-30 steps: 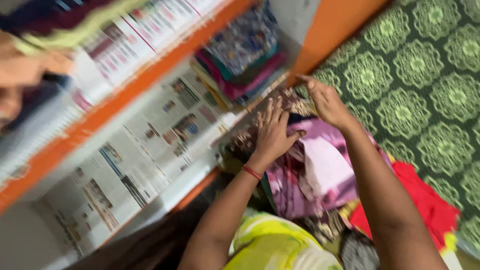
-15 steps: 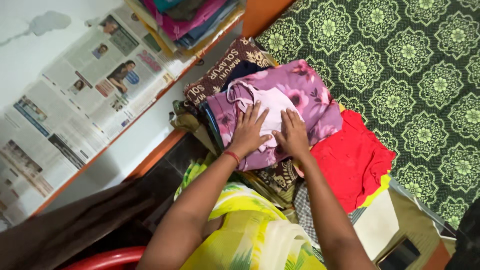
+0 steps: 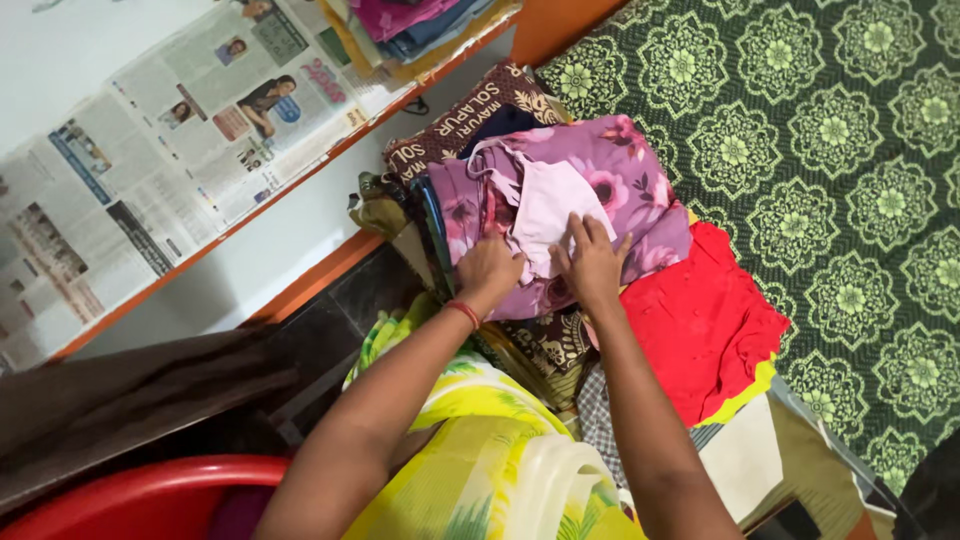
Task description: The person folds various garments one by one and places them into a shelf. The person handles shirts and other clothing items, folding each neatly before stacking them inside the shelf.
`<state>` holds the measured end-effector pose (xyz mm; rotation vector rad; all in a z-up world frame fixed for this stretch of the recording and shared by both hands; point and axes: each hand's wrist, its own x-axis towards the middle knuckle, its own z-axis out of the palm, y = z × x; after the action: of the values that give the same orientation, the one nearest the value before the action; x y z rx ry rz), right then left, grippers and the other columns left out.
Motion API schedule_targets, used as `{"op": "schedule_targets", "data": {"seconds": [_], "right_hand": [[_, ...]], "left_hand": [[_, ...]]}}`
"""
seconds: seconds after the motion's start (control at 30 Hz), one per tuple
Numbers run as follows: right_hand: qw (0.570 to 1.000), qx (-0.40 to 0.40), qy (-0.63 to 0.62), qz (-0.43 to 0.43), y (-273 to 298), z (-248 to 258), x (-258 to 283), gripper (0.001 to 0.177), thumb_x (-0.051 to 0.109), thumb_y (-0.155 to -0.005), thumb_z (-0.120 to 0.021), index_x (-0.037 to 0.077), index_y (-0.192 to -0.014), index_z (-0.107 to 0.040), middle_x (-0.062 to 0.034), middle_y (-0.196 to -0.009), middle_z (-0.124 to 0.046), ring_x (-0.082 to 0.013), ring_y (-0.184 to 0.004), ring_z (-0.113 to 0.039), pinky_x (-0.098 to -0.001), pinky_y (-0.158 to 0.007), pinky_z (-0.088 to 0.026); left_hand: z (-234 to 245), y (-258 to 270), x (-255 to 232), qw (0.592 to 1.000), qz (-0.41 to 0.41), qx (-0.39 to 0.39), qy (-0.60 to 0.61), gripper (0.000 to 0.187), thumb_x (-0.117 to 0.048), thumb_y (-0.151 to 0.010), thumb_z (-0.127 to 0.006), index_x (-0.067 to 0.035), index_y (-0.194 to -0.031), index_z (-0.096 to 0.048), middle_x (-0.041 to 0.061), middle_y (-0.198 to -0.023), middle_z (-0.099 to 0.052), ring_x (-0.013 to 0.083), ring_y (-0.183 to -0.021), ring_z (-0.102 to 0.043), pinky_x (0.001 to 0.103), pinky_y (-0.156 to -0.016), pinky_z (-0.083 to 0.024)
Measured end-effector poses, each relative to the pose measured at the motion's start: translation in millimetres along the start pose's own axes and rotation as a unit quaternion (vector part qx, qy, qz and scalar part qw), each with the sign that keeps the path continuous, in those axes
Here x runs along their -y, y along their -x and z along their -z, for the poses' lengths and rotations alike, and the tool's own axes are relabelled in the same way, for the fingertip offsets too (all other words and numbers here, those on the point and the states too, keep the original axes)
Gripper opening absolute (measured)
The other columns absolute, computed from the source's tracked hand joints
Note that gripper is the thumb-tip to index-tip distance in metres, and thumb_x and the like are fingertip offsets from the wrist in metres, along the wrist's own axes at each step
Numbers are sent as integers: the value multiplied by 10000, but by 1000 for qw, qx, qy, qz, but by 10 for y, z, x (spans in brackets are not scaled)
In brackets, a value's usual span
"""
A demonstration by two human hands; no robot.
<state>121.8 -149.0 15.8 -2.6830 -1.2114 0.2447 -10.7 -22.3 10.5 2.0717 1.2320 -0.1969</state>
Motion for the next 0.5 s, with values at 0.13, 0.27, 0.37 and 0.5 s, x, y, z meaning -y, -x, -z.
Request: {"op": "schedule_targets", "data": {"seconds": [0.13, 0.27, 0.37, 0.5], "right_hand": [[983, -95, -82, 133, 72, -64, 189, 319, 232, -922, -762, 142, -1223, -708, -120, -1322, -646, -325, -1191, -653, -547, -1133, -436], [971, -110, -142, 160, 150, -101, 352, 364, 168, -854, -774, 33, -1181, -689, -204, -1254, -629, -403, -1101, -638, -448, -927, -537], [968, -121, -126, 178, 173, -112, 363, 343, 134, -840, -762, 15, -1155, -695, -225, -1241, -619, -410, -1078, -638, -444, -896, -544], [971, -108, -103, 185, 183, -208, 213, 162, 127, -858, -755, 26, -968, -692, -198, -1231, -642, -401, -1094, -651, -453, -918, -544]], "left_hand": [[-92, -95, 184, 998, 35, 36, 34, 524, -582, -817, -764, -84, -976, -795, 186, -989, -743, 368, -962, -732, 479, -804, -584], [-276, -175, 264, 993, 49, 25, 108, 430, -542, -781, -783, -137, -923, -796, 151, -999, -760, 360, -957, -728, 479, -812, -577], [-410, -229, 351, 987, 27, 0, 158, 388, -506, -759, -796, -153, -918, -779, 127, -950, -767, 348, -914, -727, 469, -793, -569], [-562, -269, 434, 976, -3, 18, 219, 366, -471, -772, -777, -124, -888, -758, 123, -826, -773, 308, -803, -747, 441, -739, -563]]}}
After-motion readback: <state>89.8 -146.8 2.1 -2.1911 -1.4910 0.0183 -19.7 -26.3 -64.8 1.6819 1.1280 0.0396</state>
